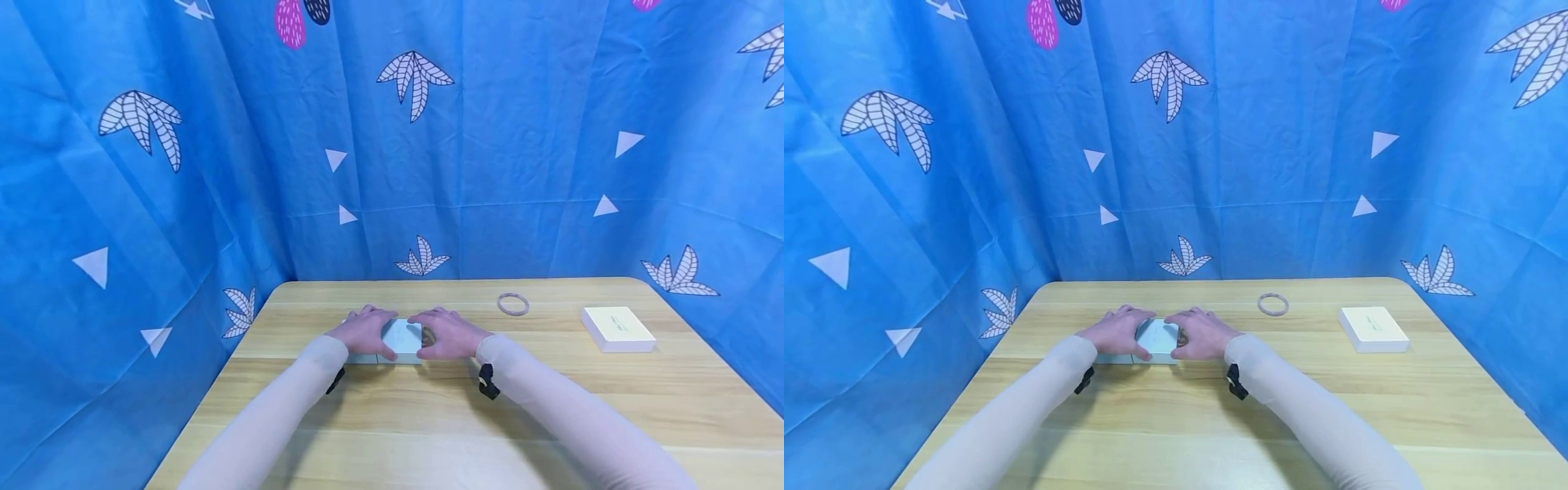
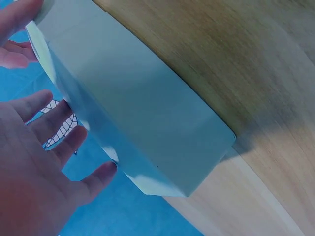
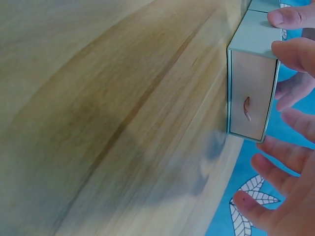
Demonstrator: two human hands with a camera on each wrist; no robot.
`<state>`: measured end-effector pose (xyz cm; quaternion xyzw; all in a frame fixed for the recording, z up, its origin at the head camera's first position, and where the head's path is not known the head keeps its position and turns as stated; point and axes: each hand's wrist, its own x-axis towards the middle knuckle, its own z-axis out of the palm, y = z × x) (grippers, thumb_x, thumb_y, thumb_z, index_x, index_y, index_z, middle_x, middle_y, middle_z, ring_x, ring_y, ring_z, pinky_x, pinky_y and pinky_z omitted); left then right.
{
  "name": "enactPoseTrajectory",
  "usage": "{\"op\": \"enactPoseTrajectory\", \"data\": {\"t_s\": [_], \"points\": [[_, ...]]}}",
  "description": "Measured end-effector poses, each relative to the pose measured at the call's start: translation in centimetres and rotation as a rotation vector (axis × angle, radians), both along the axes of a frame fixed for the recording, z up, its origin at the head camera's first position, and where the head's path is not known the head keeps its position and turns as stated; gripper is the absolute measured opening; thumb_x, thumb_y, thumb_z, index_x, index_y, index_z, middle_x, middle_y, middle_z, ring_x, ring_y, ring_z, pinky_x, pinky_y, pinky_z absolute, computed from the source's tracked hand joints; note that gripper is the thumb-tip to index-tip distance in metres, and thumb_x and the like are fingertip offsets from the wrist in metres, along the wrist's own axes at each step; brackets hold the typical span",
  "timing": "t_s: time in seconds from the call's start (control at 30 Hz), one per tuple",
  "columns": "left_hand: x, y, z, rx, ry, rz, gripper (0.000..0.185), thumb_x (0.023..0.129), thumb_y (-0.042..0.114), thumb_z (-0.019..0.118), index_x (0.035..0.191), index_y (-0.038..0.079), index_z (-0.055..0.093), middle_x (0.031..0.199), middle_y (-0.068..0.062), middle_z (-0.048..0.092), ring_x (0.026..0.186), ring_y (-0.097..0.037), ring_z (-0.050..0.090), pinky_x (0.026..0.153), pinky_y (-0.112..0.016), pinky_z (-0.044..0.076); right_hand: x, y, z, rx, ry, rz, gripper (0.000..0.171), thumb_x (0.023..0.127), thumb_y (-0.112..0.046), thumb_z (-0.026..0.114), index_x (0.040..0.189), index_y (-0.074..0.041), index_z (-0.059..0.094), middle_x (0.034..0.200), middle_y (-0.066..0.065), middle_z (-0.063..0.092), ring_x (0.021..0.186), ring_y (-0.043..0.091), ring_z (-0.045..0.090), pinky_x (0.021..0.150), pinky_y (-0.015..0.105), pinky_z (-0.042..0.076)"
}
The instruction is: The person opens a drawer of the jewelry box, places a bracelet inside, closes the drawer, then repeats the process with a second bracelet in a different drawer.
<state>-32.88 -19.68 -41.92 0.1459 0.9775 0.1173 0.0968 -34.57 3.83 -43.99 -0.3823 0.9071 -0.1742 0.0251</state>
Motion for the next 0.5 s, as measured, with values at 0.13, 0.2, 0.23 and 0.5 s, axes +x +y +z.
{"op": "enactPoseTrajectory", "data": {"t_s": [0.13,0.2,0.23,0.5], "points": [[-0.03,0.01,-0.06,-0.006,-0.007,0.007,0.097,0.069,0.055,0.085,0.152,0.023,0.046,0.146,0.001,0.053,0.13,-0.022,0.041,0.113,-0.06,0.029,0.14,0.01,0.1,-0.002,-0.003,-0.001,0.077,0.082,-0.049,0.078,0.148,-0.022,0.05,0.149,0.002,0.055,0.134,0.027,0.048,0.11,0.059,0.038],[-0.02,0.0,-0.1,-0.011,-0.009,0.01,0.097,0.07,0.055,0.085,0.152,0.023,0.046,0.147,0.001,0.052,0.131,-0.023,0.041,0.114,-0.06,0.029,0.17,0.01,0.11,-0.003,-0.006,0.0,0.077,0.082,-0.048,0.078,0.148,-0.022,0.05,0.149,0.002,0.054,0.134,0.027,0.048,0.11,0.059,0.038],[-0.01,-0.01,-0.09,-0.011,-0.01,0.011,0.097,0.07,0.055,0.085,0.152,0.024,0.046,0.148,0.001,0.051,0.131,-0.023,0.041,0.114,-0.06,0.029,0.17,0.0,0.11,-0.004,-0.007,0.0,0.077,0.082,-0.048,0.078,0.148,-0.022,0.05,0.149,0.002,0.054,0.134,0.027,0.048,0.11,0.059,0.038],[0.0,-0.02,-0.11,-0.015,-0.014,0.017,0.098,0.069,0.056,0.085,0.153,0.025,0.045,0.147,0.001,0.051,0.131,-0.024,0.04,0.114,-0.062,0.028,0.11,0.1,-0.03,-0.007,-0.009,0.012,0.077,0.083,-0.049,0.077,0.149,-0.023,0.049,0.149,0.002,0.054,0.135,0.027,0.048,0.109,0.061,0.038]]}}
